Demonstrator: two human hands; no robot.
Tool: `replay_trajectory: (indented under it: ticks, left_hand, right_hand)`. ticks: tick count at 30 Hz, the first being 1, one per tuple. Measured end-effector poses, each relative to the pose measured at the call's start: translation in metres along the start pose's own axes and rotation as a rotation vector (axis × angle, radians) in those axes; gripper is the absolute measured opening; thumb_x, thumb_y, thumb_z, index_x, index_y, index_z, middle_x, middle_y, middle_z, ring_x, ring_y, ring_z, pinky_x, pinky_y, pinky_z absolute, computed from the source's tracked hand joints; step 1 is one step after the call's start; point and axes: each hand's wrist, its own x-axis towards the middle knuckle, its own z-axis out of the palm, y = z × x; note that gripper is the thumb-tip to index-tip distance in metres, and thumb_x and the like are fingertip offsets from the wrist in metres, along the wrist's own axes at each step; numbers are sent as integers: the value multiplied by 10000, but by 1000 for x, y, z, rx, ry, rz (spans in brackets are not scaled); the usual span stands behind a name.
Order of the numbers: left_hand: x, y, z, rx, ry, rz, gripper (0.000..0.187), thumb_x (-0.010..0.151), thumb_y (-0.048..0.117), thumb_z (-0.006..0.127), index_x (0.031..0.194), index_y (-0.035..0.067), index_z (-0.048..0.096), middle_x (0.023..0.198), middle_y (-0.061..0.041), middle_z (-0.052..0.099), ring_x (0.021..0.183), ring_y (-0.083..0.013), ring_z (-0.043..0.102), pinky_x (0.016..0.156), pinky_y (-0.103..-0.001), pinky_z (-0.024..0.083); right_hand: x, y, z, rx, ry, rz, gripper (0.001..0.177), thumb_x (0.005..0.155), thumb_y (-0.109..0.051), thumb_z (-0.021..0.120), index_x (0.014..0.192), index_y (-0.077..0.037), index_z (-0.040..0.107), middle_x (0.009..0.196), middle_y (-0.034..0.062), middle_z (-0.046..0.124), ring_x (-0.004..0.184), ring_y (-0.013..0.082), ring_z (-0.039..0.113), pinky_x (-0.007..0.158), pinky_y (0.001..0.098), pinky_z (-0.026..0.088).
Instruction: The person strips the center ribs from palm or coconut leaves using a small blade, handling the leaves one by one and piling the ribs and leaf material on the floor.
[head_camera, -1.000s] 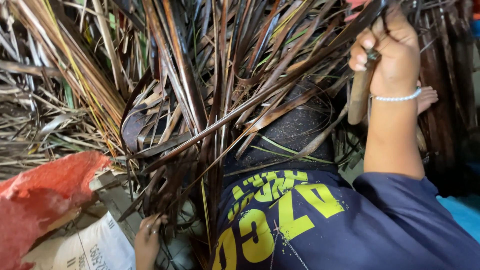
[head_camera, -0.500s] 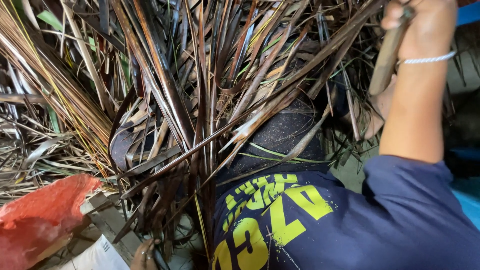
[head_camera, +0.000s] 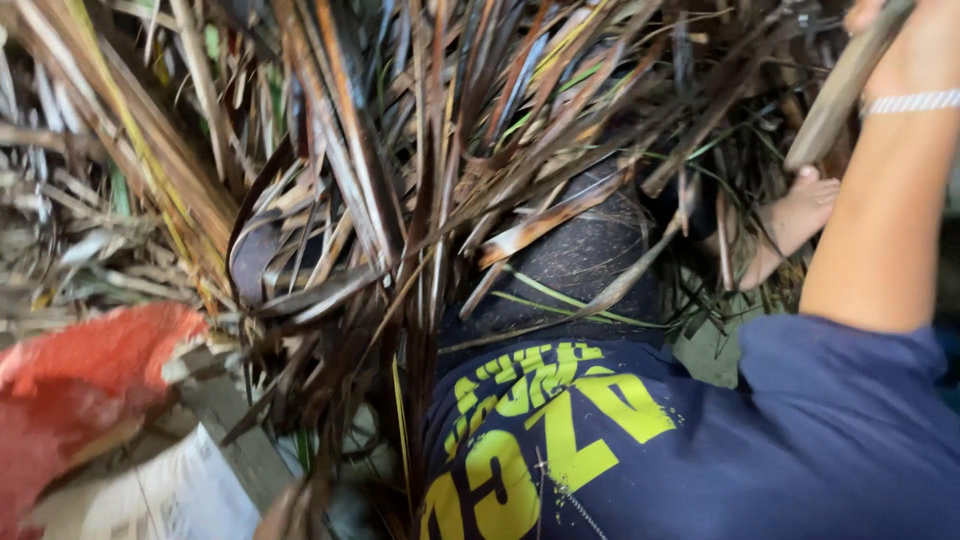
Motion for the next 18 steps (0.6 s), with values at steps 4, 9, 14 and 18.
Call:
replay_trajectory:
  ticks: [4, 9, 14, 18]
  left_hand:
    - [70, 100, 114, 113, -70, 68, 546, 956, 111, 530, 1493, 18, 480, 1458, -184, 594, 1304, -327, 608, 1094, -432, 485]
    - [93, 164, 247, -282, -381, 279, 478, 1022, 100, 543, 1480, 35, 423, 1463, -233, 566, 1307, -331, 611, 1098, -440, 519]
    - [112, 198, 305, -258, -452, 742, 356, 999, -123, 394, 1306, -67, 567, 1067, -147, 658, 747, -234, 619, 499, -241, 404]
    - [83, 263, 304, 19, -342, 803, 247, 1048, -27, 433, 1229, -75, 594, 840, -151, 685, 646, -214, 600, 560, -325, 492]
  right_hand:
    - [-58, -1, 63, -105, -224, -88, 302, 1024, -279, 567, 1189, -62, 436, 962, 149, 522, 608, 185, 475, 530, 282, 377]
    - [-175, -16, 145, 50, -790, 67, 358, 1024, -227, 599, 731, -44, 505, 634, 95, 564, 551, 204, 572, 605, 324, 512]
    - [-224, 13, 173, 284, -1000, 493, 356, 1040, 16, 443, 1380, 48, 542, 625, 173, 626, 460, 210, 610, 334, 288, 493]
    - [-231, 12, 185, 238, -1030, 456, 230, 1030, 6, 487, 1188, 117, 613, 574, 219, 638, 411, 269, 657, 300, 318, 520]
